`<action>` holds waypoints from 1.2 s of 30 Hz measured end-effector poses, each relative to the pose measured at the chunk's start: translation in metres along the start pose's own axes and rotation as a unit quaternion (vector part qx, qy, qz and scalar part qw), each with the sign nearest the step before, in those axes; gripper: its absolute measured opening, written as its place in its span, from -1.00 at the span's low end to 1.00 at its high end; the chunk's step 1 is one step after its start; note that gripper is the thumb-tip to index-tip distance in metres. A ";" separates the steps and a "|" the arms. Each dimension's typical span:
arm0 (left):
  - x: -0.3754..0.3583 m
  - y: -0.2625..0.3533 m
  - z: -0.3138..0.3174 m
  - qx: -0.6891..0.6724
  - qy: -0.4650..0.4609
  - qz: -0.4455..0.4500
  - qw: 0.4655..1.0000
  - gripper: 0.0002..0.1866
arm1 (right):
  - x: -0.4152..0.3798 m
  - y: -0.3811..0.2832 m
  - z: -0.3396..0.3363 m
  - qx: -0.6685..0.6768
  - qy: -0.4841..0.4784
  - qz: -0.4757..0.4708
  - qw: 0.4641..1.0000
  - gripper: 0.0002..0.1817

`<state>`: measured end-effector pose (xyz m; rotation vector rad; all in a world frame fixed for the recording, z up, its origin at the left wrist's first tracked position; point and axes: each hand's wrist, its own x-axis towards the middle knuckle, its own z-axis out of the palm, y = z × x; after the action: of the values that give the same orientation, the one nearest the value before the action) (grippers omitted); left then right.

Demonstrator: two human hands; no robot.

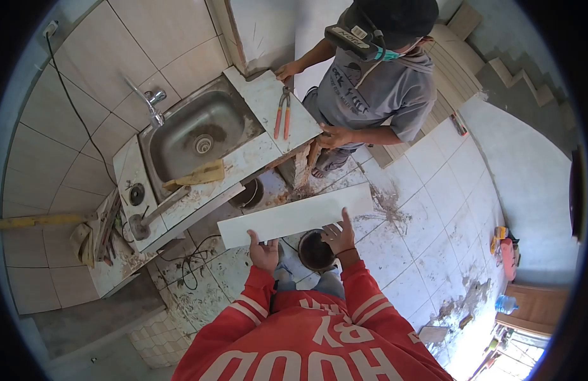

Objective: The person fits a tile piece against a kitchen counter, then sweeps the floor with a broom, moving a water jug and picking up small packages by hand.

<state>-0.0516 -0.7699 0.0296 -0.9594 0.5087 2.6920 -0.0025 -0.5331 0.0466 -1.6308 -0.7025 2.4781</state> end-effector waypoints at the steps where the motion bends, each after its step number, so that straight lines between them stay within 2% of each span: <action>1: 0.000 -0.004 0.000 0.000 0.002 0.001 1.000 -0.39 | 0.008 0.000 0.007 -0.001 0.000 0.002 1.000 -0.20; 2: 0.000 -0.007 -0.001 -0.003 -0.025 -0.013 1.000 -0.41 | 0.021 0.002 0.015 0.115 -0.101 -0.025 0.988 -0.17; 3: 0.000 -0.009 -0.001 -0.006 -0.052 -0.027 0.998 -0.43 | 0.033 0.003 0.020 0.229 -0.199 -0.053 0.951 -0.14; 6: -0.001 -0.006 0.003 0.021 -0.088 -0.066 0.994 -0.45 | 0.050 -0.004 0.025 0.172 -0.160 -0.095 0.967 -0.10; 8: 0.003 0.003 0.001 0.044 -0.106 -0.074 0.991 -0.45 | 0.062 -0.008 0.029 0.183 -0.149 -0.109 0.966 -0.08; 10: 0.011 0.020 -0.005 0.040 -0.020 -0.031 0.998 -0.47 | 0.074 -0.013 0.031 0.185 -0.133 -0.135 0.964 -0.03; 11: 0.012 0.028 -0.003 0.039 -0.014 -0.021 0.999 -0.47 | 0.077 -0.017 0.032 0.181 -0.136 -0.124 0.966 -0.03; 13: 0.015 0.041 0.001 0.183 0.039 0.103 0.977 -0.48 | 0.083 -0.026 0.034 0.131 -0.122 -0.158 0.971 0.05; 14: 0.023 0.047 -0.003 0.208 0.009 0.091 0.974 -0.54 | 0.091 -0.026 0.035 0.130 -0.123 -0.151 0.972 0.05; 17: 0.042 0.050 0.003 0.292 0.010 0.082 0.953 -0.60 | 0.100 -0.025 0.039 0.112 -0.097 -0.162 0.976 0.17; 19: 0.047 0.052 0.011 0.293 0.008 0.101 0.951 -0.65 | 0.098 -0.024 0.036 0.144 -0.086 -0.148 0.975 0.17; 22: 0.046 0.059 0.024 0.292 -0.008 0.068 0.954 -0.57 | 0.095 -0.023 0.026 0.166 -0.096 -0.140 0.971 0.13; 24: 0.039 0.063 0.032 0.258 0.015 0.004 0.966 -0.37 | 0.080 -0.022 0.024 0.199 -0.116 -0.151 0.961 0.09; 25: 0.038 0.060 0.034 0.257 0.011 0.001 0.966 -0.37 | 0.079 -0.022 0.021 0.200 -0.116 -0.156 0.960 0.09; 27: 0.033 0.055 0.034 0.226 0.060 -0.034 0.972 -0.30 | 0.074 -0.018 0.013 0.229 -0.144 -0.156 0.950 0.09; 29: 0.038 0.044 0.020 0.243 0.054 -0.007 0.968 -0.37 | 0.053 -0.018 0.013 0.234 -0.136 -0.157 0.950 0.08; 31: 0.039 0.036 0.011 0.259 0.048 0.021 0.964 -0.43 | 0.053 -0.015 0.003 0.248 -0.213 -0.116 0.938 0.07; 33: 0.034 0.032 0.010 0.224 0.083 0.019 0.971 -0.52 | 0.061 -0.012 -0.010 0.247 -0.209 -0.129 0.937 0.07; 36: 0.025 0.032 0.005 0.240 0.077 0.025 0.968 -0.51 | 0.060 -0.006 -0.025 0.194 -0.197 -0.141 0.951 0.03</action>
<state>-0.0842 -0.7946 0.0252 -1.0163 1.1625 2.3662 -0.0070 -0.5003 -0.0096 -0.8486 -0.4036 2.5357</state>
